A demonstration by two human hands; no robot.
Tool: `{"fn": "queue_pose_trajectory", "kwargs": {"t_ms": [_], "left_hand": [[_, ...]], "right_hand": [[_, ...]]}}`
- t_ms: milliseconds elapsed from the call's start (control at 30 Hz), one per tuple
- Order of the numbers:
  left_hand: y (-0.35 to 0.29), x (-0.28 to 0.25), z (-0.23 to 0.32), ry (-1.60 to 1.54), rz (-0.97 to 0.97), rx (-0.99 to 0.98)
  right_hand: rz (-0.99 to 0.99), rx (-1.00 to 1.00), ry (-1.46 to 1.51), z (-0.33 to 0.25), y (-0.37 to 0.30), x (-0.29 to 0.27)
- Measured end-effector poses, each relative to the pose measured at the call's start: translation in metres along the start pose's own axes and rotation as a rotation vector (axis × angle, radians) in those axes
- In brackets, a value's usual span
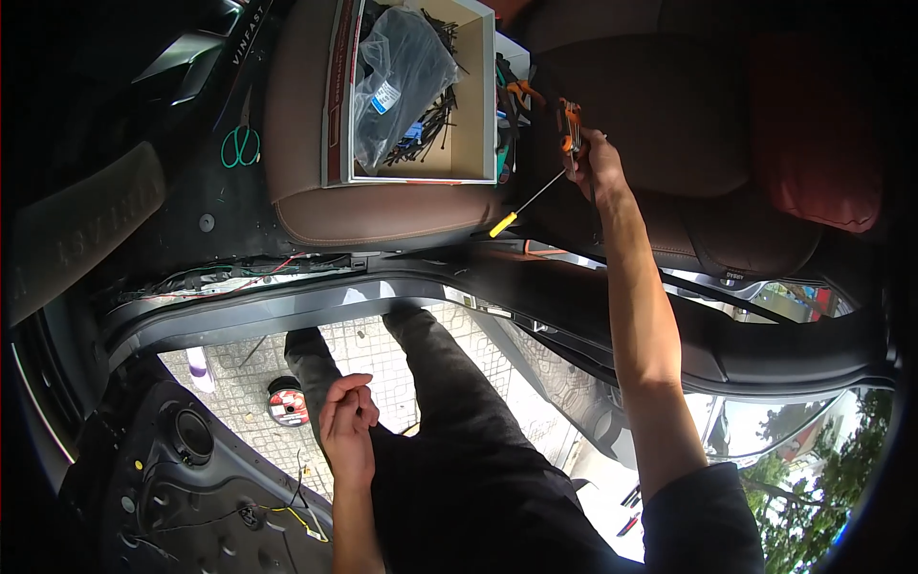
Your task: Working on car door panels and applying tape to a small component in a service bay.
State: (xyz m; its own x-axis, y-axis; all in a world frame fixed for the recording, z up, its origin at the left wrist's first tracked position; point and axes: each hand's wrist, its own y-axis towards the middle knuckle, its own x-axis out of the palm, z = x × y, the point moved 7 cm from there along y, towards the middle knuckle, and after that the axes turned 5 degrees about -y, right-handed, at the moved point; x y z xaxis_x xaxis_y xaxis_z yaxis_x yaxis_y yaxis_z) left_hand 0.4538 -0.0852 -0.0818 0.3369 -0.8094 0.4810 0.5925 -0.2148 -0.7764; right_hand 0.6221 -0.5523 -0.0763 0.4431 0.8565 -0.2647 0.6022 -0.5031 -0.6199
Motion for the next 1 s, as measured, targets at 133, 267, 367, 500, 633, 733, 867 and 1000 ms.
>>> {"fn": "queue_pose_trajectory", "kwargs": {"t_ms": [133, 267, 367, 500, 633, 733, 867, 1000], "left_hand": [[0.012, 0.025, 0.008, 0.0, -0.029, 0.004], [0.014, 0.038, 0.001, 0.019, -0.048, -0.006], [0.012, 0.047, -0.005, 0.057, -0.063, -0.036], [0.011, 0.053, -0.007, 0.123, -0.066, -0.062], [0.011, 0.049, -0.003, 0.11, -0.025, -0.034], [0.013, 0.05, -0.003, 0.101, -0.016, -0.013], [0.014, 0.051, -0.008, 0.114, -0.036, -0.025], [0.013, 0.049, -0.007, 0.095, -0.002, -0.031]], "right_hand": [[-0.191, -0.019, 0.23, -0.031, 0.007, -0.011], [-0.191, -0.036, 0.425, -0.046, 0.009, -0.001], [-0.257, -0.041, 0.462, -0.06, 0.018, 0.005], [-0.253, -0.02, 0.264, -0.08, 0.058, 0.008], [-0.342, 0.008, -0.054, -0.096, 0.076, 0.053], [-0.314, 0.015, -0.301, -0.082, 0.11, 0.057], [-0.073, -0.077, -0.923, -0.068, 0.124, 0.049], [0.366, -0.417, -1.386, -0.064, 0.127, 0.039]]}}
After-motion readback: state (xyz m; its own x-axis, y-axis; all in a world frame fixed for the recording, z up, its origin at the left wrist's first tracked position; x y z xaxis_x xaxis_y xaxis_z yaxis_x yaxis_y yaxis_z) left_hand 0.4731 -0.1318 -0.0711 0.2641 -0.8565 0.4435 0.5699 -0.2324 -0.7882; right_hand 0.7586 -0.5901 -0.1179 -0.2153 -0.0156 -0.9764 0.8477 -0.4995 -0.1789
